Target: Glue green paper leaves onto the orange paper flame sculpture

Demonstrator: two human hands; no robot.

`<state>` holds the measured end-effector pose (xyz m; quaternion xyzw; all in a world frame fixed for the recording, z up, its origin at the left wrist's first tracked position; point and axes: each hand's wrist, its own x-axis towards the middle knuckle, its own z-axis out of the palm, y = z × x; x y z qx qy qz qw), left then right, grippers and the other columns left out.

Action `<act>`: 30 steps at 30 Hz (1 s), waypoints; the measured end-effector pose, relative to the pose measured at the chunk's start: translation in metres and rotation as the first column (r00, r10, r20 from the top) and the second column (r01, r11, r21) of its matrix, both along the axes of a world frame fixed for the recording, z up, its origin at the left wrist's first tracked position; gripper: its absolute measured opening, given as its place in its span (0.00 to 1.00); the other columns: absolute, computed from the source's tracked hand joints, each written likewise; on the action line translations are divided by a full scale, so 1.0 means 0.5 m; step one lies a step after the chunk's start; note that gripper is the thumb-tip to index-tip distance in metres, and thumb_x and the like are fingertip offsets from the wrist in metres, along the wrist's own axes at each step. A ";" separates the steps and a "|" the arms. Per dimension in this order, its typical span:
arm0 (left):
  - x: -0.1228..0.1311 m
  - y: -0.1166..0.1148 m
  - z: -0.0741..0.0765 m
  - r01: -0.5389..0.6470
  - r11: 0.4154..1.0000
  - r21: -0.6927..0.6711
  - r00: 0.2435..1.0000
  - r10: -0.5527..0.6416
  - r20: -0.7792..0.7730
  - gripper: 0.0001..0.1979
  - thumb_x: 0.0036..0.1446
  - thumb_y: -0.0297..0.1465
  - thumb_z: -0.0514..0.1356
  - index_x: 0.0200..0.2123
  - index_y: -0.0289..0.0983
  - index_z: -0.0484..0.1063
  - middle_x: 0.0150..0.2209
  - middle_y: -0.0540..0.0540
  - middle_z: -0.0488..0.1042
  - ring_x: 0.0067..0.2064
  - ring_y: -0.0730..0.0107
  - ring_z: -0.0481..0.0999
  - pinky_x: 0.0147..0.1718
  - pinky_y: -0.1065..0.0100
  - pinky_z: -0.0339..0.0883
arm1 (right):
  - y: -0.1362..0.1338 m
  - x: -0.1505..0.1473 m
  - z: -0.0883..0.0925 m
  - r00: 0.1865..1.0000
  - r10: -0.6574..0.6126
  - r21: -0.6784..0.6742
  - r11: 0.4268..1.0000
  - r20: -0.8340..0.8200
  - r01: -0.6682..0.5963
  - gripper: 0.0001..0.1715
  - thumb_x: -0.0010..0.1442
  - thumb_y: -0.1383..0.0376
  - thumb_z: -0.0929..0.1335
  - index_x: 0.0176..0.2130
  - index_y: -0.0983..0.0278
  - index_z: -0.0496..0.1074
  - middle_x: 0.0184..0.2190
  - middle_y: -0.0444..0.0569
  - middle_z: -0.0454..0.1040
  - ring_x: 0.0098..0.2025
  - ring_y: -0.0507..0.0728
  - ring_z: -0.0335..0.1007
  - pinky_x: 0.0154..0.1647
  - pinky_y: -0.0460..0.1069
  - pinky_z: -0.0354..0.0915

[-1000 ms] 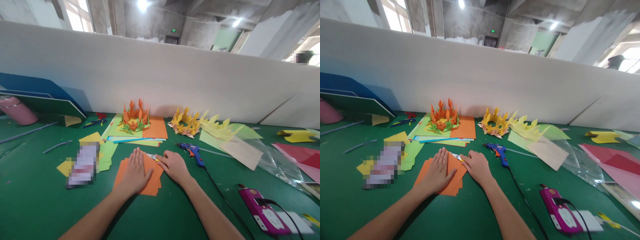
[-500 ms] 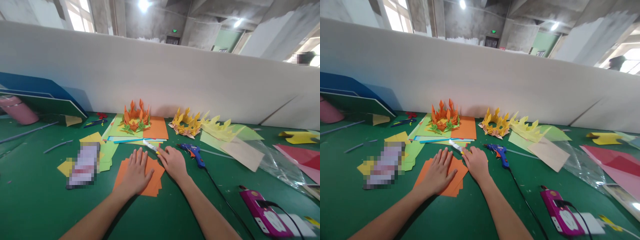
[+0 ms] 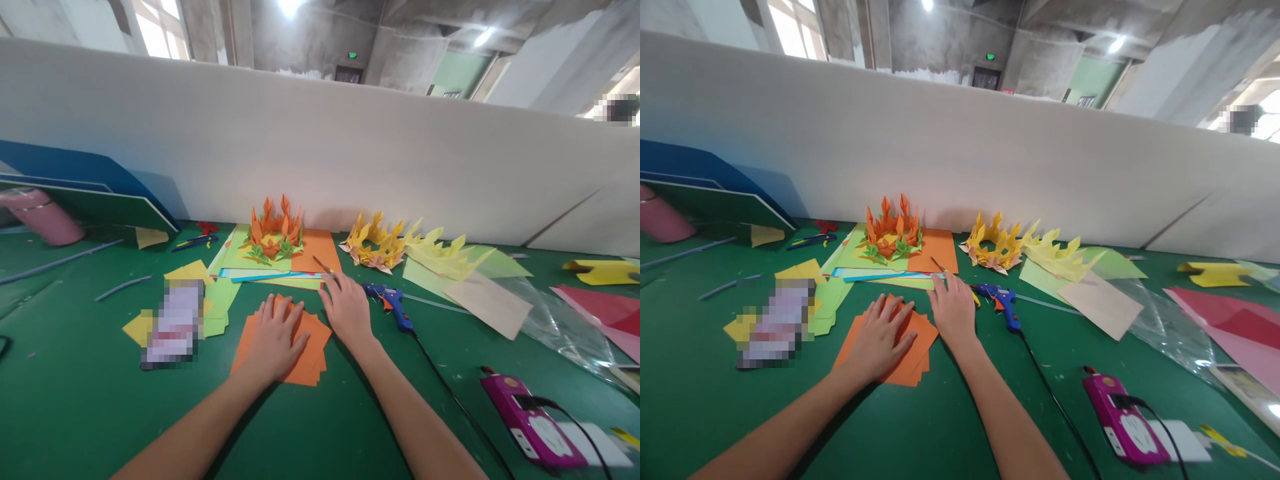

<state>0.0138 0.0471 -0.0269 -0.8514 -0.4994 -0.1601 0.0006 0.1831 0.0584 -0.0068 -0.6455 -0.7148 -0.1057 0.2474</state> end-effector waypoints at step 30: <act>-0.017 0.021 0.031 0.044 0.997 -0.063 0.996 -0.039 0.079 0.07 0.55 0.35 0.59 0.33 0.37 0.69 0.36 0.45 0.72 0.38 0.61 0.70 0.37 0.62 0.63 | -0.067 -0.032 -0.044 0.795 0.142 -0.145 0.950 -0.590 -0.278 0.10 0.52 0.74 0.63 0.35 0.62 0.67 0.33 0.48 0.71 0.37 0.57 0.66 0.39 0.52 0.63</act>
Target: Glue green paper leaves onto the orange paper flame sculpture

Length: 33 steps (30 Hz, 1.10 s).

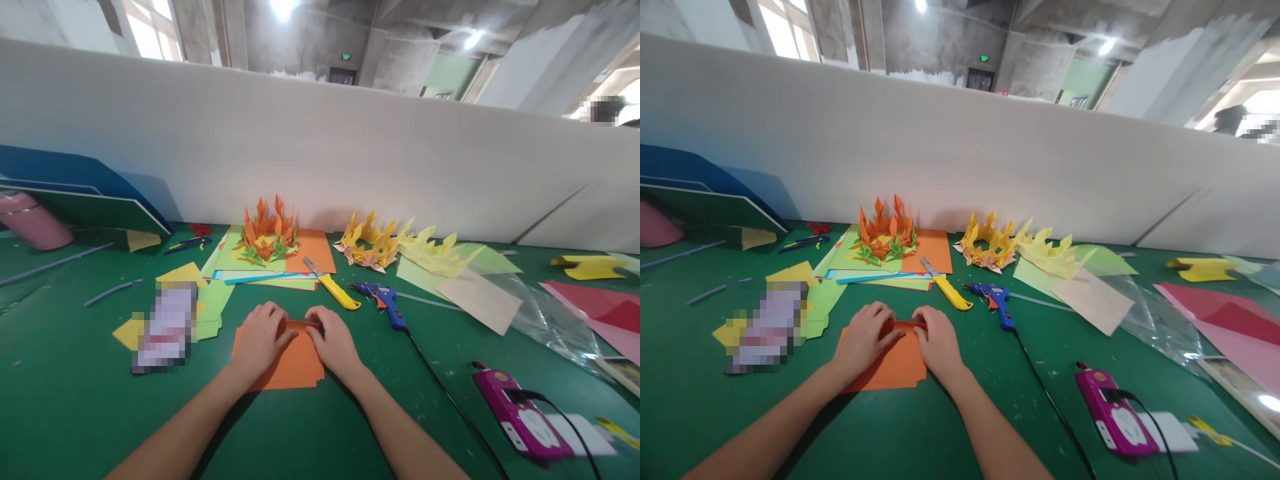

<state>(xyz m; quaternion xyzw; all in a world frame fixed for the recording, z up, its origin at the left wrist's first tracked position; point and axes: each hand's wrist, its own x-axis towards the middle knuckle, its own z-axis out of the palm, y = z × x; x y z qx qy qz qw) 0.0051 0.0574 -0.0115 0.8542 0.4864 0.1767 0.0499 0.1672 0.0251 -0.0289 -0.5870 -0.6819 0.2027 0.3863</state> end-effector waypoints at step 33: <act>0.005 0.009 0.000 0.073 0.867 -0.492 0.662 0.327 0.674 0.21 0.39 0.33 0.62 0.40 0.40 0.63 0.26 0.55 0.68 0.25 0.72 0.67 0.26 0.69 0.62 | 0.010 0.061 -0.003 0.926 -0.294 0.080 0.944 -0.239 0.320 0.14 0.55 0.55 0.63 0.29 0.63 0.69 0.25 0.47 0.73 0.26 0.55 0.67 0.28 0.49 0.62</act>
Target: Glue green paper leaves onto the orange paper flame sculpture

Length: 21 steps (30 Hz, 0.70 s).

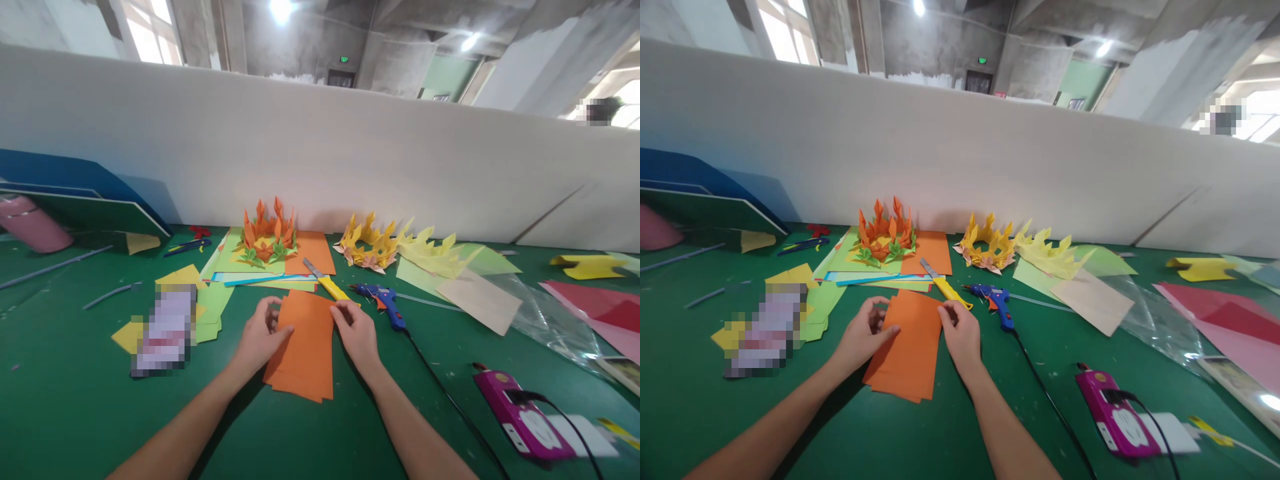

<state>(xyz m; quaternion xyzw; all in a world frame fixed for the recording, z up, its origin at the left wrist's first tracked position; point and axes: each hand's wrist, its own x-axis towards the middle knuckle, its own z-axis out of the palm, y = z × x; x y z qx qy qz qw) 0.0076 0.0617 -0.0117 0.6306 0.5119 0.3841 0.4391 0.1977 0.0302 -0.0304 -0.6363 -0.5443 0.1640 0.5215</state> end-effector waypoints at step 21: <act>0.014 -0.011 0.012 0.083 0.986 -0.145 0.962 -0.041 0.270 0.17 0.39 0.41 0.64 0.30 0.38 0.66 0.29 0.51 0.69 0.32 0.70 0.69 0.33 0.68 0.64 | -0.011 -0.021 0.013 0.995 -0.007 0.168 0.985 -0.096 0.023 0.25 0.56 0.62 0.65 0.53 0.64 0.66 0.29 0.46 0.72 0.30 0.53 0.67 0.35 0.49 0.67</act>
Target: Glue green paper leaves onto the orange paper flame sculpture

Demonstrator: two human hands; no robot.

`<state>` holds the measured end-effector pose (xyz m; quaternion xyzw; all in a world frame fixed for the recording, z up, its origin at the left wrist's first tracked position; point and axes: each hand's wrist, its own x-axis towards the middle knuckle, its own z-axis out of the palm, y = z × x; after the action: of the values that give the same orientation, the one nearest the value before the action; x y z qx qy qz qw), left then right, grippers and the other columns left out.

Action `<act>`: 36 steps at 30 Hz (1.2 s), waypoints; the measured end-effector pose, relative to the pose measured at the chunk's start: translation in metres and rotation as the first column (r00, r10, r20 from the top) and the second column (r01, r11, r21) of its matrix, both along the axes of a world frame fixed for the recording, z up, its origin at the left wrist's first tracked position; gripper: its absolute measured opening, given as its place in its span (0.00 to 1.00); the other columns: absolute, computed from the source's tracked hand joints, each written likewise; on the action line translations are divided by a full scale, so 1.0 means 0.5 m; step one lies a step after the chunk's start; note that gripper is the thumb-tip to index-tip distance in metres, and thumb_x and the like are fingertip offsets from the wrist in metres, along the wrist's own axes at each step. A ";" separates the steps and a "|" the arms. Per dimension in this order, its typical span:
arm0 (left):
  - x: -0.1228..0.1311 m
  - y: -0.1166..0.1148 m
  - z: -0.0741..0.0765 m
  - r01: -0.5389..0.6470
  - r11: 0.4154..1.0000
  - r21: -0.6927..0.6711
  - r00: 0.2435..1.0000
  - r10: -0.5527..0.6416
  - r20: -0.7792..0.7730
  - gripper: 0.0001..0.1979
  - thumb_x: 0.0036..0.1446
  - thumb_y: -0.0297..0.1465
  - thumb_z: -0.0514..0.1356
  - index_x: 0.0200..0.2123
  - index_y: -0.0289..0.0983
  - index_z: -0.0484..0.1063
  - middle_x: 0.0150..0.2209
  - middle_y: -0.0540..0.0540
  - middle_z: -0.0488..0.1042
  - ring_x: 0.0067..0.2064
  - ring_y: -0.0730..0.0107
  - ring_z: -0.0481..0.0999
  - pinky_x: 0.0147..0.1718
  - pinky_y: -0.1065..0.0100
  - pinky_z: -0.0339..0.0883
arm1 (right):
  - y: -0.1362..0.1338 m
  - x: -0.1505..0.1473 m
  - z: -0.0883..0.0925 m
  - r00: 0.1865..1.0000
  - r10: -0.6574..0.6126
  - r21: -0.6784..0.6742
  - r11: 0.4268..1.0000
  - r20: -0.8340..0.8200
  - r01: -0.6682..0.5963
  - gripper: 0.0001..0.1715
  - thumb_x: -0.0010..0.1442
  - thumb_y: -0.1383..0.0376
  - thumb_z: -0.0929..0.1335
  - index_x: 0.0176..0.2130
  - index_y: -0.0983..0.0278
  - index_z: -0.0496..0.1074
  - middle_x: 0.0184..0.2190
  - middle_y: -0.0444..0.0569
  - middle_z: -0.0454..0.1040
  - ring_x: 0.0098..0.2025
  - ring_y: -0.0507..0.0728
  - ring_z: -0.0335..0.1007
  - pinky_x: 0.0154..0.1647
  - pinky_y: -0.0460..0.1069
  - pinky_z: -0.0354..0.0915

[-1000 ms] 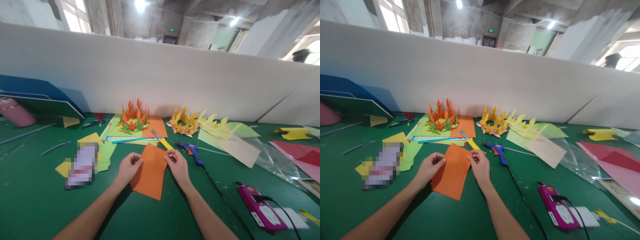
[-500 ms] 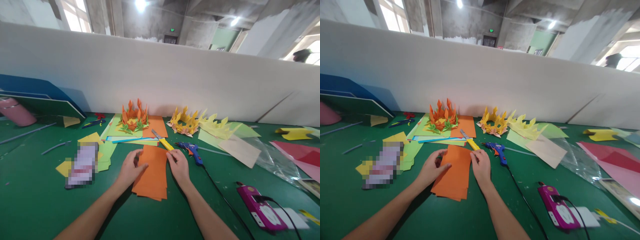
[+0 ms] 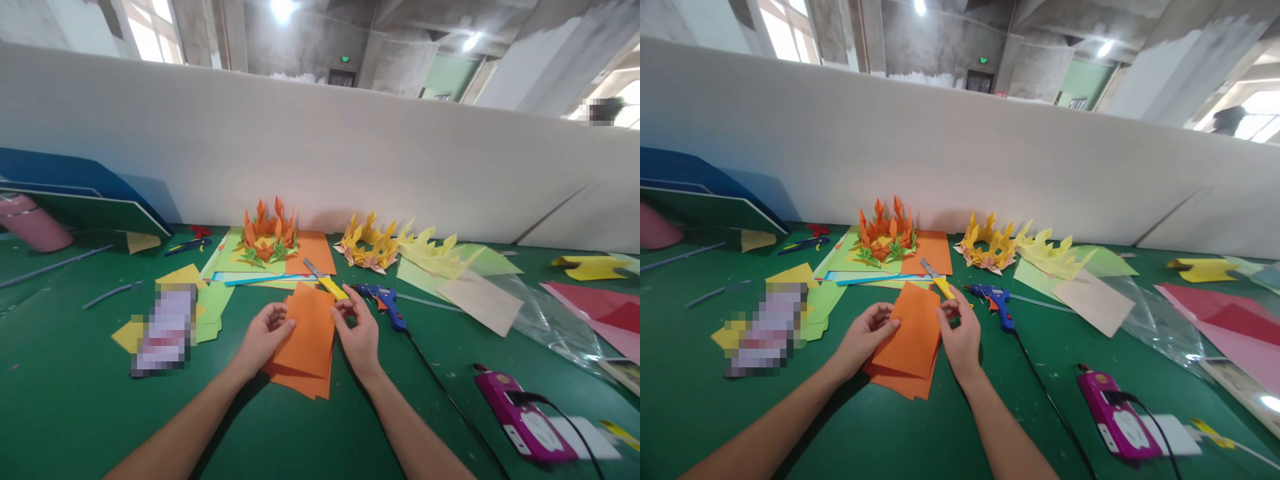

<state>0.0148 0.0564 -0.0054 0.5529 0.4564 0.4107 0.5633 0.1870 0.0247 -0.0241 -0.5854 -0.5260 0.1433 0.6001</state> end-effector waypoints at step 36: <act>0.011 -0.001 -0.009 0.104 0.994 0.041 0.994 -0.105 0.028 0.13 0.36 0.35 0.66 0.24 0.37 0.67 0.27 0.52 0.69 0.29 0.74 0.68 0.30 0.71 0.63 | -0.005 -0.018 0.011 0.763 0.411 -0.296 0.746 -0.499 -0.596 0.23 0.41 0.48 0.73 0.27 0.65 0.73 0.23 0.44 0.74 0.28 0.55 0.70 0.29 0.49 0.66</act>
<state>0.0201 0.0561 -0.0101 0.5809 0.4101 0.3979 0.5798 0.1782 0.0221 -0.0188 -0.4937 -0.4855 0.5351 0.4840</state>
